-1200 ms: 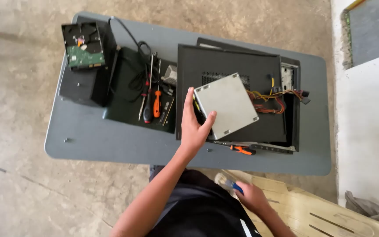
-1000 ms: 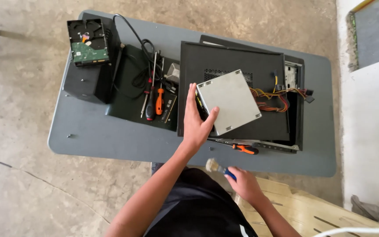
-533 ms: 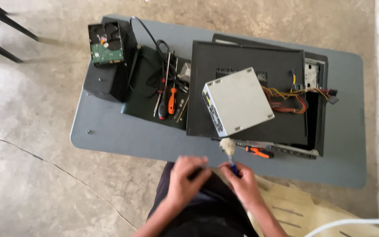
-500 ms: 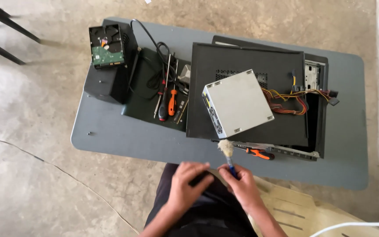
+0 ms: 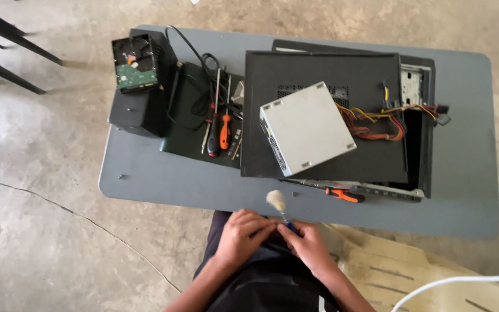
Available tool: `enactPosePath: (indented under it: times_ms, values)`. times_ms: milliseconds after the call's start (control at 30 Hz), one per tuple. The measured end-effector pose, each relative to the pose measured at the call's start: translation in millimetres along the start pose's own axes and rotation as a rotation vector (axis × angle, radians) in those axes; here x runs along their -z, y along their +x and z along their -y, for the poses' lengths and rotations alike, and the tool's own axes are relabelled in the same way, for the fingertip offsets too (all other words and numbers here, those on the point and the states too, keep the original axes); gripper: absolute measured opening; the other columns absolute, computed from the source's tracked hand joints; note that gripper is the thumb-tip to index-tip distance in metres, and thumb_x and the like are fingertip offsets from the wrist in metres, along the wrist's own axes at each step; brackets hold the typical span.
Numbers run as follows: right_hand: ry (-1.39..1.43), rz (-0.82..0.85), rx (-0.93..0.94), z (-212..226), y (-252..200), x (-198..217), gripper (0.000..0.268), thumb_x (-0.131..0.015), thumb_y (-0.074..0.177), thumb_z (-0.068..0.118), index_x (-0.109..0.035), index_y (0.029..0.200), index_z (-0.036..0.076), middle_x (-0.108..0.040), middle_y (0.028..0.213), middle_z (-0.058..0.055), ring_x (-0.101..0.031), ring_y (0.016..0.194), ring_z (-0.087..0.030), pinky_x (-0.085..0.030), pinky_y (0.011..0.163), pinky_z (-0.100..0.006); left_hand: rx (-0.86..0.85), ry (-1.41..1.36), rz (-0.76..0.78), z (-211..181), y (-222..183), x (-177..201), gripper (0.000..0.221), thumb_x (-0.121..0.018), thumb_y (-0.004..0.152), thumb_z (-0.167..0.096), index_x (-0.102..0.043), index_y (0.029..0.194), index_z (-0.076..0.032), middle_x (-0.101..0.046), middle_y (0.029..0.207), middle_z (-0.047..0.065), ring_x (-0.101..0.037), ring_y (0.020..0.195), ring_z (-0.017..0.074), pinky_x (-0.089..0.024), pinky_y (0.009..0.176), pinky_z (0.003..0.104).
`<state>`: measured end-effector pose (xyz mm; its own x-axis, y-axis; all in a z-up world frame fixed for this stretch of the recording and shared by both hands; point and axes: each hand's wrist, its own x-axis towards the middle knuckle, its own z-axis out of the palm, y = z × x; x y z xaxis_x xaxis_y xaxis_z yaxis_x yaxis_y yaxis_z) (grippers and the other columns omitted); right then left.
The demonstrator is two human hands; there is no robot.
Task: The person uses a screwdriver to fasten screws into a silver power supply unit placed on a black computer case. They tighten multiple screws on the sides of the unit, then lift and reposition the power supply within the case.
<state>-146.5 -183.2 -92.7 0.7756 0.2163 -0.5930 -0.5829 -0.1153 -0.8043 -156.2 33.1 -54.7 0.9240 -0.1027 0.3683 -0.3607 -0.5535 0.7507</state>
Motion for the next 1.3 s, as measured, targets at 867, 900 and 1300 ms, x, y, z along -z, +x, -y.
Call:
enactPosePath:
  times_ms: [867, 900, 1300]
  values:
    - [-0.832, -0.203, -0.155, -73, -10, 99, 0.042, -0.067, 0.102, 0.049, -0.055, 0.078, 0.016, -0.055, 0.063, 0.003, -0.054, 0.062, -0.013, -0.038, 0.064, -0.032, 0.761, 0.440, -0.201, 236, -11, 56, 0.027, -0.071, 0.104, -0.031, -0.084, 0.126, -0.022, -0.080, 0.117, -0.002, -0.062, 0.116, 0.0317, -0.049, 0.100, 0.047]
    - [-0.832, -0.205, -0.163, -74, -7, 100, 0.043, -0.066, 0.102, 0.050, -0.056, 0.079, 0.016, -0.054, 0.064, 0.002, -0.053, 0.063, -0.014, -0.038, 0.064, -0.033, 0.767, 0.420, -0.185, 236, -10, 57, 0.029, -0.072, 0.103, -0.030, -0.083, 0.128, -0.021, -0.080, 0.118, -0.002, -0.062, 0.117, 0.0311, -0.049, 0.102, 0.045]
    - [-0.920, -0.385, -0.008, -63, 6, 101, 0.036, -0.063, 0.103, 0.045, -0.064, 0.131, 0.022, -0.080, 0.095, 0.001, -0.078, 0.086, -0.025, -0.057, 0.071, -0.041, 0.642, 0.336, -0.460, 198, -9, 42, 0.029, -0.073, 0.103, -0.019, -0.078, 0.131, -0.015, -0.071, 0.130, 0.007, -0.056, 0.125, 0.0337, -0.050, 0.104, 0.051]
